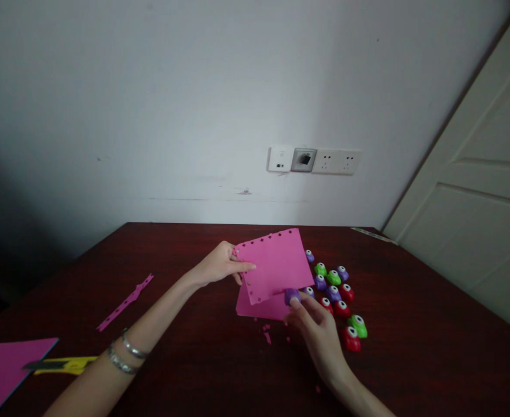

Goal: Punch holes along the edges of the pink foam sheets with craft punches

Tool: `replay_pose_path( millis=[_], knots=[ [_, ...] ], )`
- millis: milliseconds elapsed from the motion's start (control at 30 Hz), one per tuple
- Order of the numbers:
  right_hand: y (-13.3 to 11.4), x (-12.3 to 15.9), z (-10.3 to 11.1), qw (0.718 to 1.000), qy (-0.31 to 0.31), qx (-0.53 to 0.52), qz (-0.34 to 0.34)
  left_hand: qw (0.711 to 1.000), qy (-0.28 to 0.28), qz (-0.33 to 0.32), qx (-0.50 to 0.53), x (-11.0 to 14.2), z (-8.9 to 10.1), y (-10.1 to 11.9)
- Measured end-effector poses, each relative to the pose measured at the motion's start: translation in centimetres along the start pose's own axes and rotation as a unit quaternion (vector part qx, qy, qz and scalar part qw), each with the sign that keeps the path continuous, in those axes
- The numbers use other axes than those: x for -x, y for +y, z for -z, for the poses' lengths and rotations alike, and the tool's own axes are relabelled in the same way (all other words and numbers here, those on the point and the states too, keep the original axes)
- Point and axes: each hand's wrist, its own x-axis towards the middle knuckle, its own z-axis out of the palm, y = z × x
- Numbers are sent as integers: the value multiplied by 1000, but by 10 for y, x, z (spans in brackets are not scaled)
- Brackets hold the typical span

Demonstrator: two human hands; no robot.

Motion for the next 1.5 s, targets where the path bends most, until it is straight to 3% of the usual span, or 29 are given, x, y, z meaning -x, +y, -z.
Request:
replay_pose_path(
  millis=[333, 733, 967, 1500],
  knots=[
    [-2, 2, 0, 999, 30, -46, 2, 1000, 1, 11, 24, 2, -5, 4],
    [-10, 5, -1, 1000, -9, 25, -8, 999, -34, 21, 20, 2, -5, 2],
    [-8, 6, -2, 999, -21, 0, -35, 997, -48, 40, 34, 2, -1, 0],
    [-7, 7, -4, 1000, -14, 2, -16, 993, -82, 67, 57, 2, 1, -3]
  ],
)
